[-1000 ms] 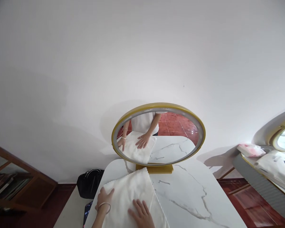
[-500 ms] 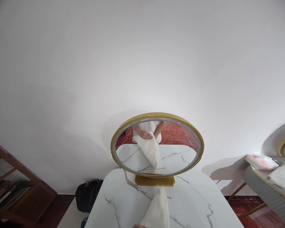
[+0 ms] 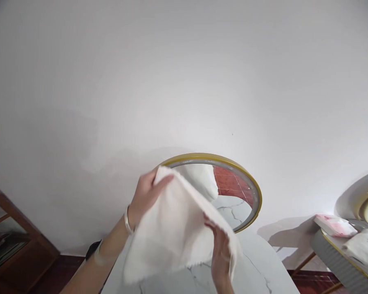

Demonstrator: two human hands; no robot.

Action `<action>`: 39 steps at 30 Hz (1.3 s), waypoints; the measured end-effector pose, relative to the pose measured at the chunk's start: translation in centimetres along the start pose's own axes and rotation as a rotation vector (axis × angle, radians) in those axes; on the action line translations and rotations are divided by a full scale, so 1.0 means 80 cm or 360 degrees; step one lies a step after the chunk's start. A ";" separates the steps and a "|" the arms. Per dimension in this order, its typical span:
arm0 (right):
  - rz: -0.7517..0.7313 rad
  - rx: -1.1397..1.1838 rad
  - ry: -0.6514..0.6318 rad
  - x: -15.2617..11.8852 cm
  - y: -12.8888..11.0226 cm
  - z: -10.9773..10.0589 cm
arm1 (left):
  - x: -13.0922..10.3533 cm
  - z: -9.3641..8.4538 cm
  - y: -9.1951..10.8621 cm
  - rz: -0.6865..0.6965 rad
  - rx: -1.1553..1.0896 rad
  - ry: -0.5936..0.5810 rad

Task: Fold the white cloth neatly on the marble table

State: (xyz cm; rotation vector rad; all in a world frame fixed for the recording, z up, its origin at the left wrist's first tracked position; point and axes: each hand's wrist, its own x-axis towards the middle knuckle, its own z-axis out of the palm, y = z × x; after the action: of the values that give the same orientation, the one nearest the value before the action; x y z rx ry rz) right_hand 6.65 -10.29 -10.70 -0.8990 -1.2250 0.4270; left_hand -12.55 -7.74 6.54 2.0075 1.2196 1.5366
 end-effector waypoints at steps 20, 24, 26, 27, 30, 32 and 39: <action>-0.0316 -0.1107 0.0658 0.151 -0.007 0.034 | 0.082 0.067 -0.050 0.0937 0.0922 0.0127; -0.0693 -0.1341 0.0513 0.169 -0.018 0.059 | 0.066 0.049 -0.087 0.0981 0.0738 0.0334; -0.0878 -0.1422 0.0369 0.169 -0.026 0.082 | 0.045 0.036 -0.119 0.0802 0.0634 0.0469; -0.0972 -0.1443 0.0286 0.167 -0.028 0.095 | 0.032 0.029 -0.136 0.0663 0.0580 0.0533; -0.1208 -0.1451 0.0071 0.153 -0.026 0.130 | -0.005 0.015 -0.180 0.0281 0.0466 0.0695; -0.1269 -0.1429 0.0040 0.144 -0.018 0.142 | -0.016 0.014 -0.189 0.0225 0.0468 0.0771; -0.0924 -0.1306 0.0476 0.150 0.002 0.104 | 0.042 0.065 -0.101 0.0678 0.0679 0.0648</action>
State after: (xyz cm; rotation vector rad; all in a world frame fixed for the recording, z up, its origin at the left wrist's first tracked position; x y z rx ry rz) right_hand 2.81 1.40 -2.83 -1.1687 -1.3156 -0.7057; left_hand -11.12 0.73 1.06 2.4234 1.4320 2.1177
